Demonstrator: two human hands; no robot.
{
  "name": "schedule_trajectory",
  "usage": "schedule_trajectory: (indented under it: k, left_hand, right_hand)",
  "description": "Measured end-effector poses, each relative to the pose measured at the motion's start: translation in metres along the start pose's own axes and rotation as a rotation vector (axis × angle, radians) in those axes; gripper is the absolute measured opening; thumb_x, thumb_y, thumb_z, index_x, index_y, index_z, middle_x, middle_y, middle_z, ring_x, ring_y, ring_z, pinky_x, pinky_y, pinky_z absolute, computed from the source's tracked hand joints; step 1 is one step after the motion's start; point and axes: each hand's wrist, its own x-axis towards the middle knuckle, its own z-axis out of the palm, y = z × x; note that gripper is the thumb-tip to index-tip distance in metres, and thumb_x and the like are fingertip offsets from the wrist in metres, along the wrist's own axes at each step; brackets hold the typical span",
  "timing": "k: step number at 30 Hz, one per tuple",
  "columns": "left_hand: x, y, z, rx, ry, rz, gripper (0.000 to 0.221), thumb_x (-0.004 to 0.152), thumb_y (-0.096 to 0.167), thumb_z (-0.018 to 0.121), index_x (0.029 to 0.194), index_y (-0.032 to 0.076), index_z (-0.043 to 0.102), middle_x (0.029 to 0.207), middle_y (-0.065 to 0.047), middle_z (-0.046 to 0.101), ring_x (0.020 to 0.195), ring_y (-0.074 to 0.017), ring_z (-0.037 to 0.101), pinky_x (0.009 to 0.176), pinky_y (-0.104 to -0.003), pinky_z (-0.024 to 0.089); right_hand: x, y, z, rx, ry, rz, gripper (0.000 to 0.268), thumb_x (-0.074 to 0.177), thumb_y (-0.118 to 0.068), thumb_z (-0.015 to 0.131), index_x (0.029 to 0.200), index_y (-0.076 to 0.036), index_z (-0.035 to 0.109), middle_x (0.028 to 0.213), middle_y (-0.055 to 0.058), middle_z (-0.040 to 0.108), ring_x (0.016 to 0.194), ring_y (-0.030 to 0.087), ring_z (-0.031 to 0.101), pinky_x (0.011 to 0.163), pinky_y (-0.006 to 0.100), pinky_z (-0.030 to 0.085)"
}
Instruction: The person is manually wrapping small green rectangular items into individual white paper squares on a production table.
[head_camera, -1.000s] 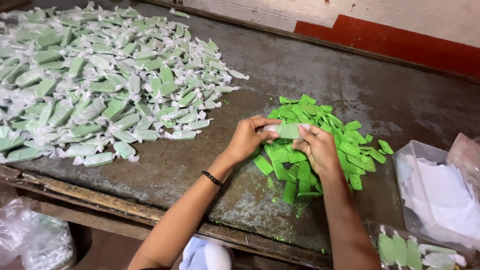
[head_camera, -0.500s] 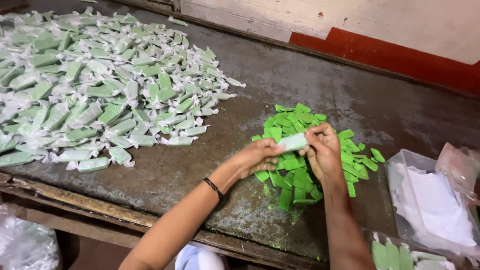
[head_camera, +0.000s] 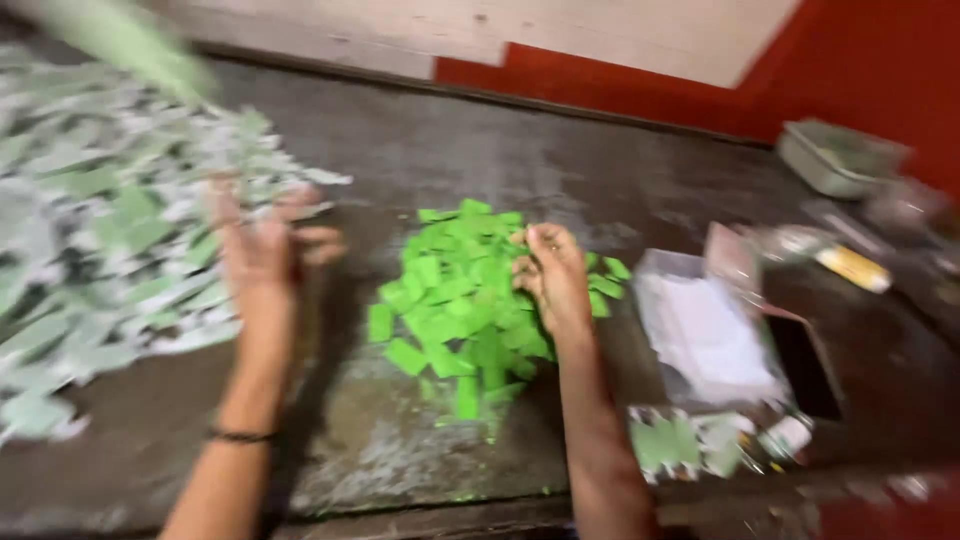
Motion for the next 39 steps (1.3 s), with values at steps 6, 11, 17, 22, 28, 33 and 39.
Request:
schedule_trajectory:
  k: [6, 11, 17, 22, 28, 33, 39]
  left_hand:
    - [0.003, -0.021, -0.013, 0.164, 0.093, -0.075, 0.072, 0.098, 0.035, 0.049, 0.151, 0.010, 0.007, 0.140, -0.007, 0.052, 0.092, -0.0182, 0.064, 0.075, -0.032, 0.058]
    - [0.003, -0.023, -0.009, 0.176, 0.112, -0.119, 0.056, 0.099, 0.024, 0.047, 0.146, 0.011, 0.018, 0.128, -0.007, 0.058, 0.084, -0.0183, 0.064, 0.069, -0.029, 0.055]
    - [0.010, -0.049, -0.022, 0.270, 0.102, -0.141, 0.040, 0.100, 0.009, 0.047, 0.137, 0.001, 0.032, 0.110, -0.011, 0.061, 0.074, -0.0218, 0.066, 0.062, -0.034, 0.060]
    - [0.016, -0.061, -0.029, 0.317, 0.125, -0.145, 0.031, 0.098, 0.008, 0.049, 0.128, 0.003, 0.045, 0.102, -0.010, 0.062, 0.069, -0.0203, 0.066, 0.058, -0.032, 0.059]
    - [0.010, -0.044, -0.017, 0.426, 0.071, -0.190, 0.027, 0.097, 0.009, 0.050, 0.123, 0.002, 0.051, 0.102, -0.012, 0.063, 0.073, -0.0189, 0.065, 0.061, -0.032, 0.058]
    - [0.007, -0.043, -0.014, 0.552, 0.030, -0.203, 0.022, 0.096, 0.012, 0.054, 0.116, 0.006, 0.060, 0.102, -0.011, 0.066, 0.072, -0.0195, 0.068, 0.061, -0.032, 0.058]
    - [0.005, -0.032, -0.009, 0.579, -0.003, -0.216, 0.021, 0.097, 0.009, 0.052, 0.114, 0.002, 0.060, 0.098, -0.013, 0.066, 0.073, -0.0180, 0.064, 0.063, -0.031, 0.056]
  right_hand:
    - [0.036, -0.031, -0.198, -1.014, 0.481, -0.778, 0.026, 0.075, 0.008, 0.062, 0.094, -0.010, 0.068, 0.096, 0.006, 0.068, 0.095, 0.022, 0.062, 0.087, 0.033, 0.046]
    - [0.033, -0.063, -0.303, -1.628, 0.310, -0.332, 0.044, 0.068, 0.004, 0.057, 0.110, -0.004, 0.068, 0.108, 0.021, 0.067, 0.105, 0.038, 0.061, 0.092, 0.041, 0.044]
    - [0.075, -0.062, -0.287, -2.006, 0.016, 0.092, 0.046, 0.078, -0.010, 0.070, 0.123, -0.017, 0.065, 0.117, 0.011, 0.068, 0.114, 0.029, 0.062, 0.097, 0.043, 0.050]
    - [0.107, -0.073, -0.283, -2.173, -0.322, 0.515, 0.074, 0.078, -0.027, 0.076, 0.141, -0.005, 0.043, 0.138, 0.022, 0.052, 0.130, 0.038, 0.049, 0.109, 0.050, 0.040]
    - [0.084, -0.096, -0.242, -1.922, -0.380, 0.887, 0.100, 0.060, -0.025, 0.095, 0.139, -0.001, 0.037, 0.130, 0.036, 0.053, 0.121, 0.048, 0.051, 0.102, 0.055, 0.041]
    - [0.103, -0.055, -0.315, -2.189, -0.450, 0.849, 0.113, 0.046, -0.069, 0.093, 0.135, -0.014, 0.053, 0.138, 0.017, 0.056, 0.128, 0.038, 0.051, 0.106, 0.056, 0.038]
    - [0.077, -0.053, -0.336, -2.021, -0.299, 0.727, 0.106, 0.051, -0.062, 0.094, 0.140, -0.029, 0.045, 0.136, 0.012, 0.058, 0.130, 0.035, 0.049, 0.107, 0.059, 0.031]
